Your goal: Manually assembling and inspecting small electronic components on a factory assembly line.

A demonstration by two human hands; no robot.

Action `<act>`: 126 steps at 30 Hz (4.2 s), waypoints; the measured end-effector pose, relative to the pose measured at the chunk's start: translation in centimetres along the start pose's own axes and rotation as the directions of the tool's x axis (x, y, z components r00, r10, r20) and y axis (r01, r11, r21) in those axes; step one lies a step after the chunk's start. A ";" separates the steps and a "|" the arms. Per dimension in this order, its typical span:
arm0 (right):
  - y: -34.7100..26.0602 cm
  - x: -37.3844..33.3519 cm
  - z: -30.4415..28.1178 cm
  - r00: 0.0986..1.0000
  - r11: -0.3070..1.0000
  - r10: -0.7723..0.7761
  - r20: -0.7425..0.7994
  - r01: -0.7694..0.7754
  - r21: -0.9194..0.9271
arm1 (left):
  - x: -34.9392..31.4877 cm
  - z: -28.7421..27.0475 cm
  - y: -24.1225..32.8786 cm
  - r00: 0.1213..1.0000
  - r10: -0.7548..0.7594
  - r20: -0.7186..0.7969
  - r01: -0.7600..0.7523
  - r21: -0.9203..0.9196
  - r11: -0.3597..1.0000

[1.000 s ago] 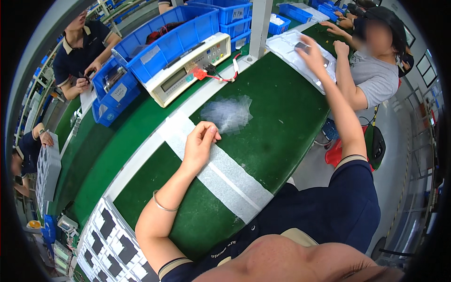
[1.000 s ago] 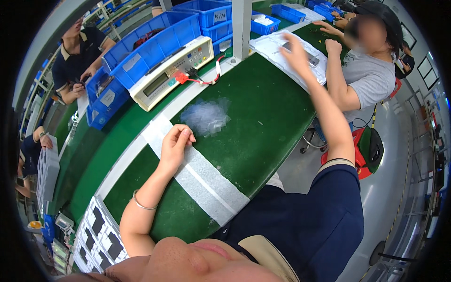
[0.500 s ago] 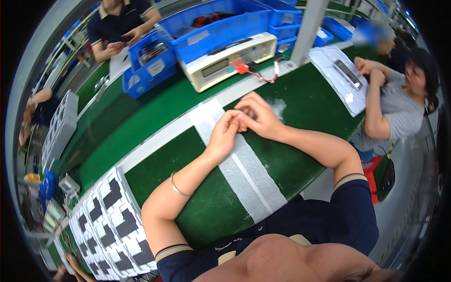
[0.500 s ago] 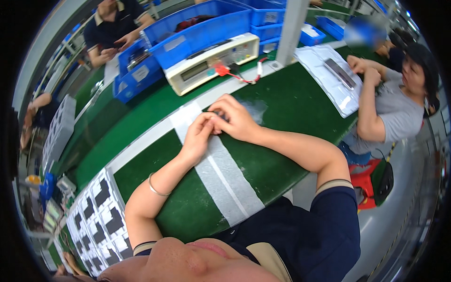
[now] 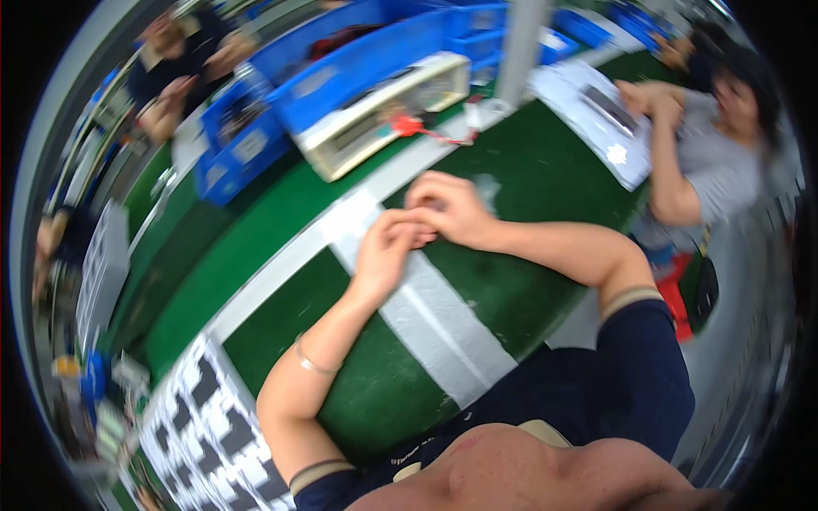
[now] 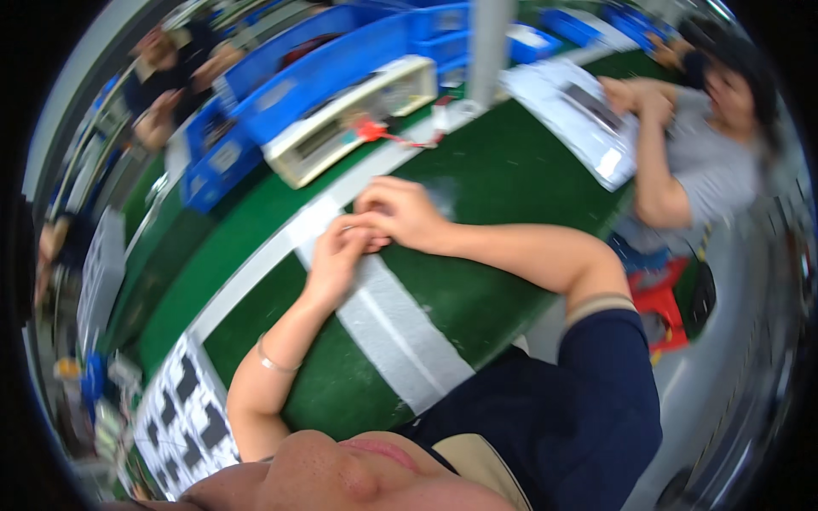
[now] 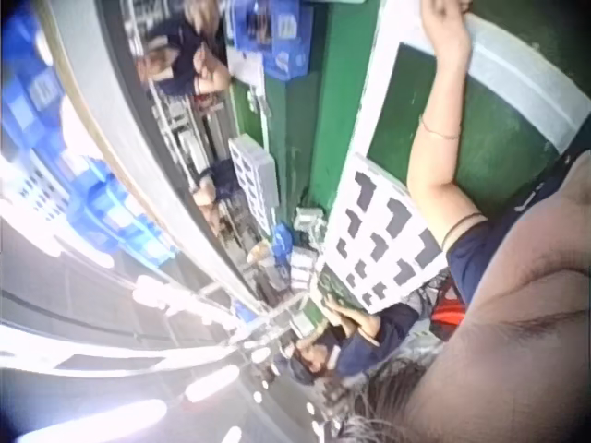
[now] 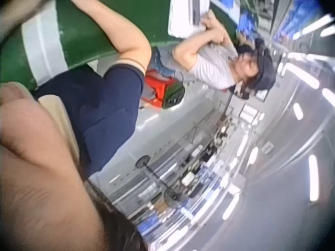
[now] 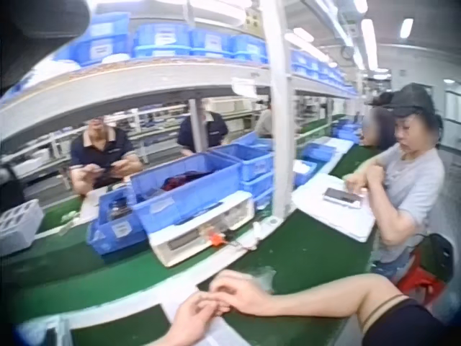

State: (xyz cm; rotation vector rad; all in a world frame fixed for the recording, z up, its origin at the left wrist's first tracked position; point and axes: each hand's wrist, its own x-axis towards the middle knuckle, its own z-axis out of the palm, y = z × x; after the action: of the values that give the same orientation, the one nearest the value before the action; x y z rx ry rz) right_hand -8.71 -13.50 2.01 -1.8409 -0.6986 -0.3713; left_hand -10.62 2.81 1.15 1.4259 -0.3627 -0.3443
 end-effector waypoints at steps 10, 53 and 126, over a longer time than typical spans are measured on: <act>-0.1 -0.9 -0.7 0.997 0.993 -0.063 0.054 0.057 0.102 | 0.1 0.8 0.3 0.999 -0.046 0.002 0.046 0.091 0.995; -0.7 0.3 0.1 0.993 0.965 -0.105 0.054 0.115 -0.234 | 0.2 -0.5 -0.8 0.998 0.043 0.052 -0.036 -0.121 0.992; -1.1 1.7 -1.0 0.886 0.784 -0.323 0.333 0.448 -0.430 | 0.2 -1.7 -0.2 1.000 0.001 -0.016 -0.002 -0.030 1.000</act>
State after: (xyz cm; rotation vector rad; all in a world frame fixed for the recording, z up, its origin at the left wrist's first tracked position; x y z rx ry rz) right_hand -7.99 -13.65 4.15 -2.2504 -1.2590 -0.6536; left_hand -9.75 4.20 0.80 1.3983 -0.3446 -0.3361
